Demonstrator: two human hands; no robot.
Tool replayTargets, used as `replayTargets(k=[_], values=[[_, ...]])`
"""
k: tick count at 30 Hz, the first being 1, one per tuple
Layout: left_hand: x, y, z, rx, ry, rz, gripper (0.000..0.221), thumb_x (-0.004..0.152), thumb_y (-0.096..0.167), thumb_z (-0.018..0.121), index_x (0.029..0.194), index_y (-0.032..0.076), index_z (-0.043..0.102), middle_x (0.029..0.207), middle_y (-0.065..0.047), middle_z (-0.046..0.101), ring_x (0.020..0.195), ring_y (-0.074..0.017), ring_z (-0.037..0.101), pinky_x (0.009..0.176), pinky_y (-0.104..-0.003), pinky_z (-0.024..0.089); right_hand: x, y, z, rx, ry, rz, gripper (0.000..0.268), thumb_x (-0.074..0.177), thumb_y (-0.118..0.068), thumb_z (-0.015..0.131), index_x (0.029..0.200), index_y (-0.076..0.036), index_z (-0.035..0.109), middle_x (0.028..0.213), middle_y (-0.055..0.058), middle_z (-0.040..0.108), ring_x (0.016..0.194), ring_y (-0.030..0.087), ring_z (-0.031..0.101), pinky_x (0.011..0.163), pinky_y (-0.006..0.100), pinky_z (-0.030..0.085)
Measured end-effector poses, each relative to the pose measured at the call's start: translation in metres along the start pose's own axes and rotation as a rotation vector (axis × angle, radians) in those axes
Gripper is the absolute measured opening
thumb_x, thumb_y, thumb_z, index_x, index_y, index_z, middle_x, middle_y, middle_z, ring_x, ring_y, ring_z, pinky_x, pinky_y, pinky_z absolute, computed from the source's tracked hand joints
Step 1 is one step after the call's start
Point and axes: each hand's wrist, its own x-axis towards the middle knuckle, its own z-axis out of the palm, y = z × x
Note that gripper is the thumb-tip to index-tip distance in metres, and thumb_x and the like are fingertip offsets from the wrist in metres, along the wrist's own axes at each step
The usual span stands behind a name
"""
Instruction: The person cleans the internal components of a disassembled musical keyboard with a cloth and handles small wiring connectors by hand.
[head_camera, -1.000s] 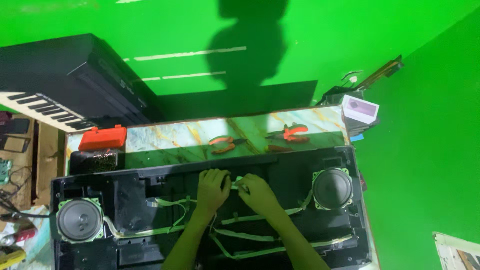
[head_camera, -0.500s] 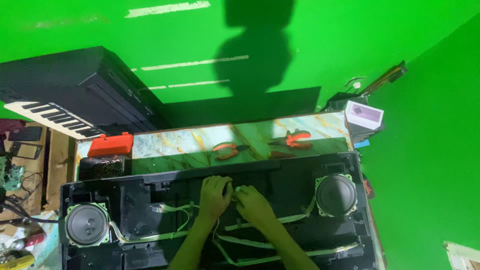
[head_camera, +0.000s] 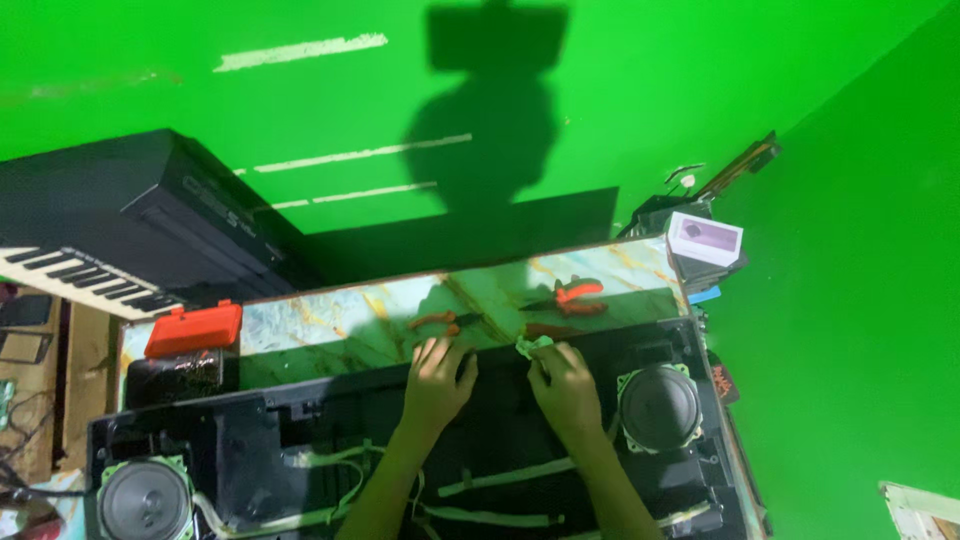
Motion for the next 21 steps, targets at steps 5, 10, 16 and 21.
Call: replayTargets(k=[5,10,16,21], values=[[0.008,-0.003,0.014,-0.05,-0.08,-0.051,0.021,0.087,0.015,0.073,0.104,0.003,0.069,0.102,-0.015,0.066,0.095,-0.0367,0.064,0.081,-0.046,0.052,0.006,0.0,0.009,-0.017,0.001,0.016,0.023,0.082,-0.006,0.072,0.106,-0.005,0.071,0.106,0.015,0.067,0.099,0.037,0.065,0.082,0.043,0.054],[0.01,-0.005,0.023,-0.086,-0.129,-0.115,0.022,0.086,0.014,0.073,0.104,0.003,0.069,0.102,-0.016,0.066,0.094,-0.0384,0.065,0.08,-0.046,0.053,-0.002,0.005,0.007,-0.005,-0.045,-0.013,0.035,0.081,-0.005,0.069,0.115,-0.005,0.069,0.111,0.016,0.066,0.102,0.037,0.065,0.084,0.043,0.054],[0.015,-0.005,0.029,-0.052,-0.17,-0.106,0.02,0.085,0.013,0.075,0.101,0.003,0.069,0.098,-0.015,0.067,0.089,-0.0343,0.066,0.079,-0.045,0.054,-0.003,0.012,0.002,0.02,-0.112,0.11,0.039,0.086,-0.005,0.07,0.124,-0.008,0.069,0.118,0.014,0.065,0.099,0.036,0.07,0.078,0.042,0.057],[0.021,0.002,0.032,-0.083,-0.124,-0.098,0.017,0.083,0.011,0.075,0.097,0.003,0.07,0.094,-0.013,0.069,0.086,-0.0343,0.067,0.074,-0.043,0.055,-0.002,0.01,0.004,0.033,-0.043,0.066,0.037,0.083,-0.005,0.071,0.121,-0.006,0.068,0.122,0.017,0.062,0.096,0.037,0.07,0.074,0.042,0.058]])
